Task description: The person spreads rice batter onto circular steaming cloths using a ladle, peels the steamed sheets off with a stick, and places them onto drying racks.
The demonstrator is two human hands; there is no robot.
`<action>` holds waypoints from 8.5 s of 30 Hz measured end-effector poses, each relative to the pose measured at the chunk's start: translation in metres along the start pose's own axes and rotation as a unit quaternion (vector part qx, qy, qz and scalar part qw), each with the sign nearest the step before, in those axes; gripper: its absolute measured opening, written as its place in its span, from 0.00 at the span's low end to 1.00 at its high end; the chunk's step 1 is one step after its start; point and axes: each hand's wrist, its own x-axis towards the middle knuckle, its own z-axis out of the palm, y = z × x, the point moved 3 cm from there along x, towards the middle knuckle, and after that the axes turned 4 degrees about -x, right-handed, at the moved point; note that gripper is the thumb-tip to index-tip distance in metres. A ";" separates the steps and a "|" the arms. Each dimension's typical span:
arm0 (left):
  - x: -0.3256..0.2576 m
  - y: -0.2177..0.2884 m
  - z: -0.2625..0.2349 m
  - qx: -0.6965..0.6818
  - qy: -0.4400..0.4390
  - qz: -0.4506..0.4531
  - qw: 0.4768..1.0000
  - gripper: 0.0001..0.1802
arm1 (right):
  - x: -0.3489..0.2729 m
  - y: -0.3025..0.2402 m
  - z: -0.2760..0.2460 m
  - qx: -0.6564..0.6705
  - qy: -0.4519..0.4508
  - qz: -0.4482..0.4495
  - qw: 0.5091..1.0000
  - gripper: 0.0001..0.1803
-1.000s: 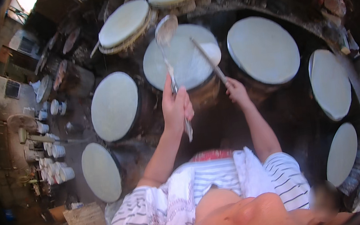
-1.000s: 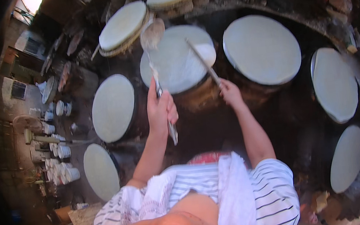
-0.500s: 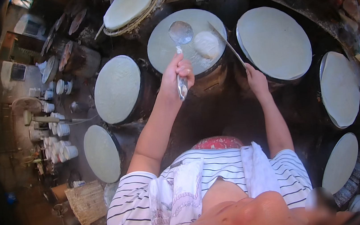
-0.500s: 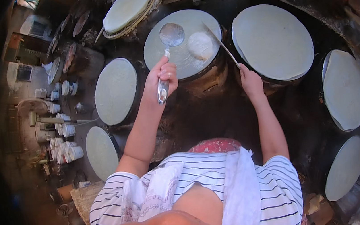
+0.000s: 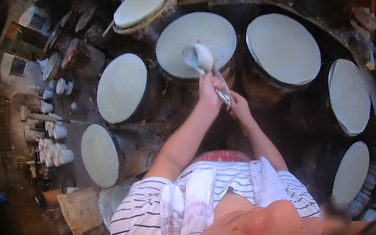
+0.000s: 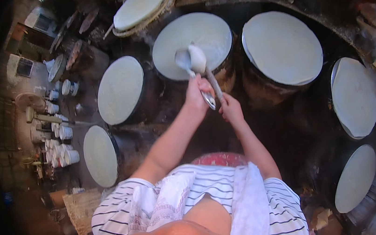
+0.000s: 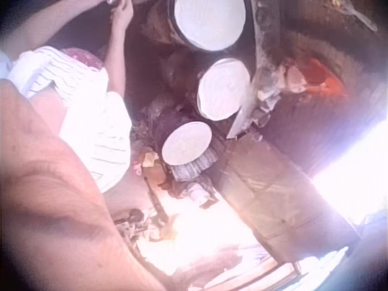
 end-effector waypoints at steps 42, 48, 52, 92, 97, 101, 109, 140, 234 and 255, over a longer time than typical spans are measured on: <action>-0.399 0.128 -0.233 0.444 -0.196 0.001 0.874 0.40 | -0.238 0.084 0.076 -0.057 -0.015 -0.157 0.986 0.21; -0.342 -0.083 0.022 0.520 -0.758 -0.122 0.374 0.30 | -0.241 0.076 -0.087 0.025 0.220 -0.188 0.957 0.22; -0.303 -0.231 0.136 0.448 -0.731 -0.228 0.462 0.13 | -0.234 0.106 -0.274 0.109 0.326 -0.144 0.928 0.23; 0.117 -0.645 0.343 0.783 -0.359 0.262 0.436 0.07 | -0.198 0.053 -0.823 -0.298 0.568 -0.027 0.767 0.18; 0.049 -0.568 0.356 0.660 -0.397 0.389 0.506 0.07 | -0.213 0.044 -0.800 -0.119 0.585 -0.173 0.784 0.15; -0.020 -0.511 0.374 0.604 -0.409 0.447 0.517 0.08 | -0.263 -0.001 -0.766 -0.123 0.604 -0.235 0.752 0.17; 0.135 -0.266 0.363 0.681 -0.208 0.333 0.618 0.11 | -0.060 -0.169 -0.631 -0.014 0.333 -0.297 0.895 0.12; 0.236 -0.210 0.316 0.815 -0.176 0.408 0.372 0.09 | -0.022 -0.093 -0.566 0.027 0.440 0.002 0.898 0.05; -0.491 0.188 -0.616 0.208 0.706 0.159 0.658 0.38 | -0.289 0.139 0.638 -0.623 -0.524 -0.515 0.268 0.25; -0.450 0.282 -0.600 -0.500 0.299 0.500 0.641 0.06 | -0.344 0.129 0.588 -0.599 -0.639 -0.086 0.476 0.28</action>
